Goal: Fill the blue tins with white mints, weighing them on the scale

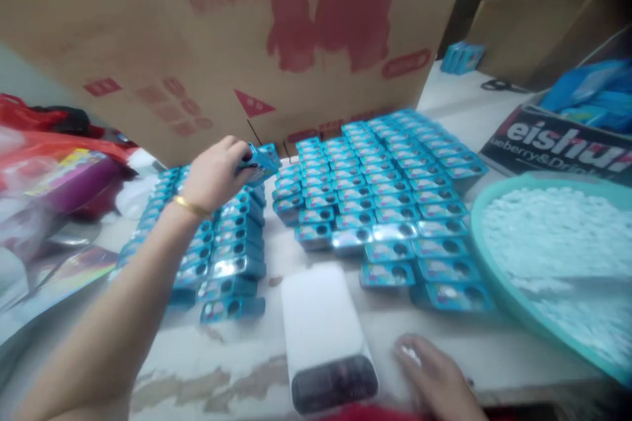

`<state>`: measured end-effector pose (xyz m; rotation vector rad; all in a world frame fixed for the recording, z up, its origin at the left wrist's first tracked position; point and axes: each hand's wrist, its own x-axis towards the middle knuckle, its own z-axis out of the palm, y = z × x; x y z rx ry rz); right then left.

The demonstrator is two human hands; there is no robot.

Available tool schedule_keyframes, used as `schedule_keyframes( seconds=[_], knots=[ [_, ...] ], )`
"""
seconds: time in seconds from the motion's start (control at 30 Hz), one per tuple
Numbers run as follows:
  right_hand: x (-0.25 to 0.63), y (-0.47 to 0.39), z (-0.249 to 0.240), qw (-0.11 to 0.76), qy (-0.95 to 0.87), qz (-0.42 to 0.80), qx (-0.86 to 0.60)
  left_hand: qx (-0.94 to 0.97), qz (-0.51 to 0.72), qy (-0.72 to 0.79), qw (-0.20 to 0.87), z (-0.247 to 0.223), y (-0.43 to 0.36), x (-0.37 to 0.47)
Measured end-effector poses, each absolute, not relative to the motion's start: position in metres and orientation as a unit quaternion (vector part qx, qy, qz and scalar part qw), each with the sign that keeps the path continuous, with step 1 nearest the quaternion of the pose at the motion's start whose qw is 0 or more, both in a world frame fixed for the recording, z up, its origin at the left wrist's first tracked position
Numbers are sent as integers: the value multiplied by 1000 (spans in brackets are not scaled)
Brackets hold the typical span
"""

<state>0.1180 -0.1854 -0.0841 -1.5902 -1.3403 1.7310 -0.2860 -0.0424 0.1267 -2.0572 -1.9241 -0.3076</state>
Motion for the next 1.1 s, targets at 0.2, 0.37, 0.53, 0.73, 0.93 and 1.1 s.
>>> schedule_keyframes(
  seconds=[0.2,0.37,0.53,0.73,0.93,1.1],
  knots=[
    [122,-178,-72,185,-466,676,-541,-745,-39,-665,-41,113,-160,-166],
    [126,-176,-70,201,-483,693,-496,-771,-35,-633,-67,71,-191,-128],
    [131,-173,-64,201,-470,717,-474,-809,-70,-583,-30,61,-201,-129],
    [141,-174,-55,199,-358,775,-482,-672,-295,-678,36,55,-245,-147],
    [145,-172,-18,138,-442,735,-495,-509,-338,-792,-1,-23,-311,-167],
    [120,-151,33,144,-659,612,-413,-460,-342,-819,-32,-80,-335,-166]
  ],
)
